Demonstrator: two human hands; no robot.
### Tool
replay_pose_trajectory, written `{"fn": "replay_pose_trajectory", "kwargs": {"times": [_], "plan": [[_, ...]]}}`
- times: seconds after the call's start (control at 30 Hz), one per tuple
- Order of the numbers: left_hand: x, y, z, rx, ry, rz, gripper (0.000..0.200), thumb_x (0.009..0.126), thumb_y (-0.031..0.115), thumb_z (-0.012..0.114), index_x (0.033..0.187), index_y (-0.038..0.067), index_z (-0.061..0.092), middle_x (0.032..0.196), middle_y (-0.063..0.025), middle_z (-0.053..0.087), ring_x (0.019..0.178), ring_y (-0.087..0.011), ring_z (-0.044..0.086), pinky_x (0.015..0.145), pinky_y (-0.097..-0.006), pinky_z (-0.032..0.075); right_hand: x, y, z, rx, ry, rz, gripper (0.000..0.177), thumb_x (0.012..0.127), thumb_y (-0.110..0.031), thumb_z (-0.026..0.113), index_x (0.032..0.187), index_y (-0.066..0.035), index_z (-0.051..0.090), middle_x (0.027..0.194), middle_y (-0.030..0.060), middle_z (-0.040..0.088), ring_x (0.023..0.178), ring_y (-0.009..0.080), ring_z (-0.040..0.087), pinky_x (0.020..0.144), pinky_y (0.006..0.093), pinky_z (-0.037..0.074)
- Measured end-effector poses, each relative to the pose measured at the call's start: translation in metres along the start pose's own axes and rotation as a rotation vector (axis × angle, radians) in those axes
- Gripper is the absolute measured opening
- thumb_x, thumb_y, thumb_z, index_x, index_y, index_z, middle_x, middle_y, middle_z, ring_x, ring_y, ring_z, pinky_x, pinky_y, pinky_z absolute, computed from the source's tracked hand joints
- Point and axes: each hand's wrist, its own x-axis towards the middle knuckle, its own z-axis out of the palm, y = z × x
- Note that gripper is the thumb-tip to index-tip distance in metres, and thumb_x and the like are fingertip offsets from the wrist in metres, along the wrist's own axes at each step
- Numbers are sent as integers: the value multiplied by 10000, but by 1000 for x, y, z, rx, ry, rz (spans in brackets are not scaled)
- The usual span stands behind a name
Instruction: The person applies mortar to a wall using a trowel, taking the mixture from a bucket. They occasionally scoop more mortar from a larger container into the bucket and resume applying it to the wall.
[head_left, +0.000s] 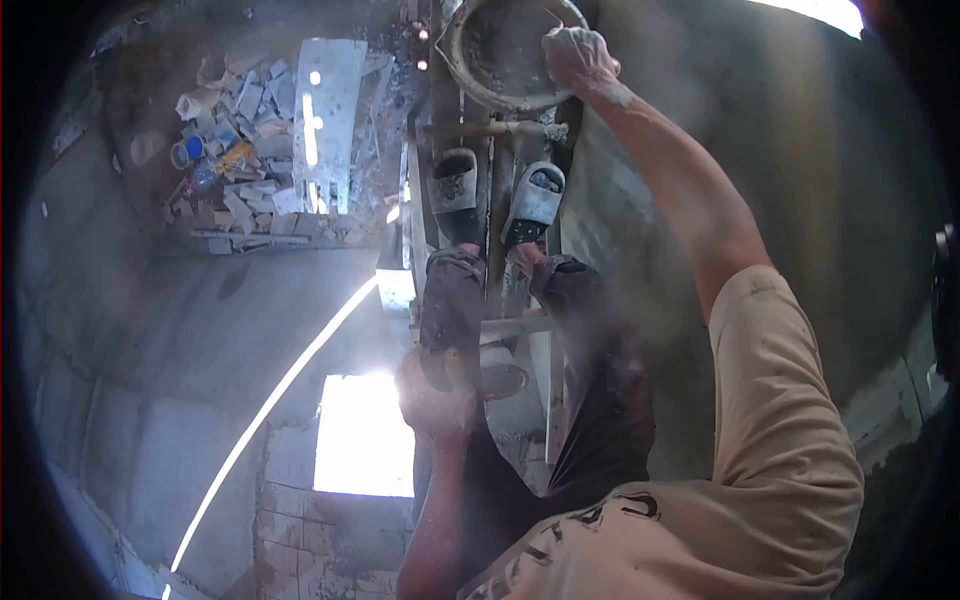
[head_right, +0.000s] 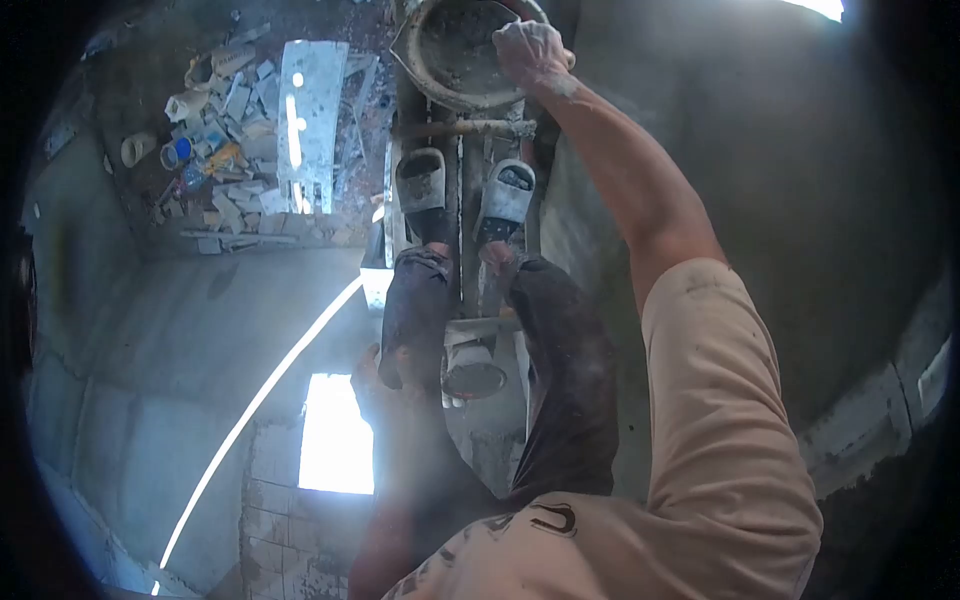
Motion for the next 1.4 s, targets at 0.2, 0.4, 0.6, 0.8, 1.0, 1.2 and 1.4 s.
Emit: {"fn": "replay_pose_trajectory", "kwargs": {"times": [0.2,0.4,0.6,0.8,1.0,1.2,1.4], "plan": [[-4,4,-3,-79,-69,48,497,888,323,773,1252,5,660,1244,-203,670,1177,-400,626,1020,-489,499,-78,-14,-13,322,120,374,283,864,-216,627,998,-17,777,967,220,771,938,428,751,825,506,599],[-5,19,-5,-53,-60,9,496,917,367,744,1235,-2,649,1243,-220,651,1201,-408,589,1034,-510,480,-3,-54,59,598,101,396,451,880,-382,648,1063,15,759,1040,252,760,1007,437,734,926,467,587],[-7,15,-2,-46,-27,137,496,911,371,737,1221,-8,654,1223,-227,657,1199,-411,589,1008,-517,488,-60,-41,36,913,113,333,410,847,-341,646,984,37,724,939,295,719,903,415,722,864,491,555],[-12,17,6,-4,123,186,466,886,389,733,1103,-20,685,1064,-225,698,1045,-419,651,931,-504,519,-115,-23,23,791,147,432,470,900,-410,601,1063,12,728,1164,292,690,1181,428,635,1040,476,499],[-8,-13,17,-193,99,301,400,877,350,726,1032,-17,696,954,-203,704,918,-396,664,856,-493,529,-242,19,-130,88,449,-100,130,879,-226,677,903,-102,648,874,106,652,906,296,654,771,445,528],[19,-39,8,-449,-72,404,339,868,312,719,960,-14,707,844,-181,710,792,-373,677,781,-482,539,-394,101,-429,616,366,411,280,928,-302,691,1096,-79,673,1015,192,727,894,398,714,822,510,564],[50,-15,-62,-500,-189,435,192,898,150,621,933,-3,732,835,-111,728,697,-260,661,669,-411,538,-558,122,-668,445,288,256,471,959,-375,700,1278,-45,595,1111,255,700,1048,409,695,912,512,540]]}}
